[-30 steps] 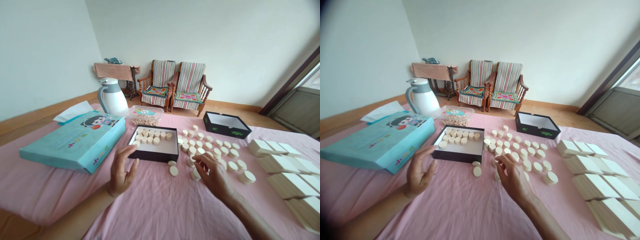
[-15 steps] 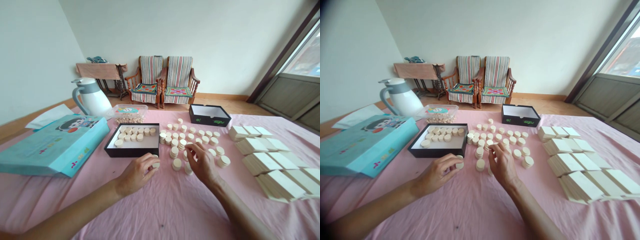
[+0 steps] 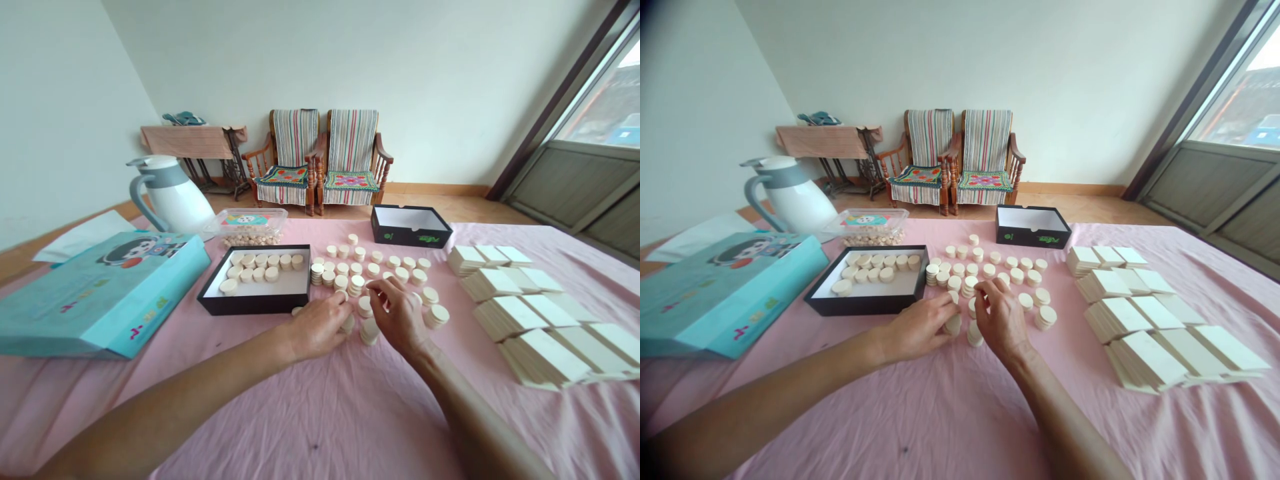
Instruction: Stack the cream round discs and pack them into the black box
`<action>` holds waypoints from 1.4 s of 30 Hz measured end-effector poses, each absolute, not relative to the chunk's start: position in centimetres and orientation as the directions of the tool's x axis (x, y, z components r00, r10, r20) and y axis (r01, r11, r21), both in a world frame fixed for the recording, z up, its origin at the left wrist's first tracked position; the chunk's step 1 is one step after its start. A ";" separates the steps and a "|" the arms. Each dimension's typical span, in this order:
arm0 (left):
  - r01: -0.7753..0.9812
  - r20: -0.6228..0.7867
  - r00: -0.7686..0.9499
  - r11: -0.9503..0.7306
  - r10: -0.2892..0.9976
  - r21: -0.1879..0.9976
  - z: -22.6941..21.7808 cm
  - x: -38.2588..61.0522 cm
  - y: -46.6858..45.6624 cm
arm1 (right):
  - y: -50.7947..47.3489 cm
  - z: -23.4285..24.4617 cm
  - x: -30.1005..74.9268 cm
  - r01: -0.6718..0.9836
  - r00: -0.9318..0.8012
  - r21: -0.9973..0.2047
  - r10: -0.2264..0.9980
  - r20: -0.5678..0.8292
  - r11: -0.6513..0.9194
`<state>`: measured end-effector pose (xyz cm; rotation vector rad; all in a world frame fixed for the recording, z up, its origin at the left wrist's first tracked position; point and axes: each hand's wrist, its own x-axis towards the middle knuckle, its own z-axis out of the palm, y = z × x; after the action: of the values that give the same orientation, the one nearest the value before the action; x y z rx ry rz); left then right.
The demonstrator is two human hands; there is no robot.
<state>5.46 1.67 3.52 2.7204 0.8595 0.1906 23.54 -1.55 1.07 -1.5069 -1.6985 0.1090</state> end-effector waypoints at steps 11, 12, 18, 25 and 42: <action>0.558 0.034 0.801 -0.766 0.597 0.319 2.5 5.5 2.0 | -1.6 0.9 23.5 0.784 0.055 -0.558 0.866 0.497 0.271; 0.556 0.031 0.802 -0.766 0.596 0.323 2.6 5.6 1.9 | -1.6 0.9 23.5 0.785 0.056 -0.559 0.868 0.493 0.267; 0.477 0.032 0.850 -0.794 0.526 0.377 3.1 5.9 1.7 | -1.5 0.9 23.5 0.791 0.057 -0.556 0.874 0.482 0.254; 0.535 -0.011 0.830 -0.790 0.558 0.301 2.1 6.0 2.1 | -1.3 0.6 23.7 0.800 0.040 -0.530 0.857 0.514 0.281; 0.765 0.094 0.602 -0.607 0.793 0.216 9.5 -1.2 9.5 | -1.6 0.6 23.6 0.785 0.019 -0.551 0.878 0.479 0.284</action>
<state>-1.20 9.47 9.49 2.6723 1.3087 0.2700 23.58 -1.57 0.58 -1.5111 -1.7709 0.1503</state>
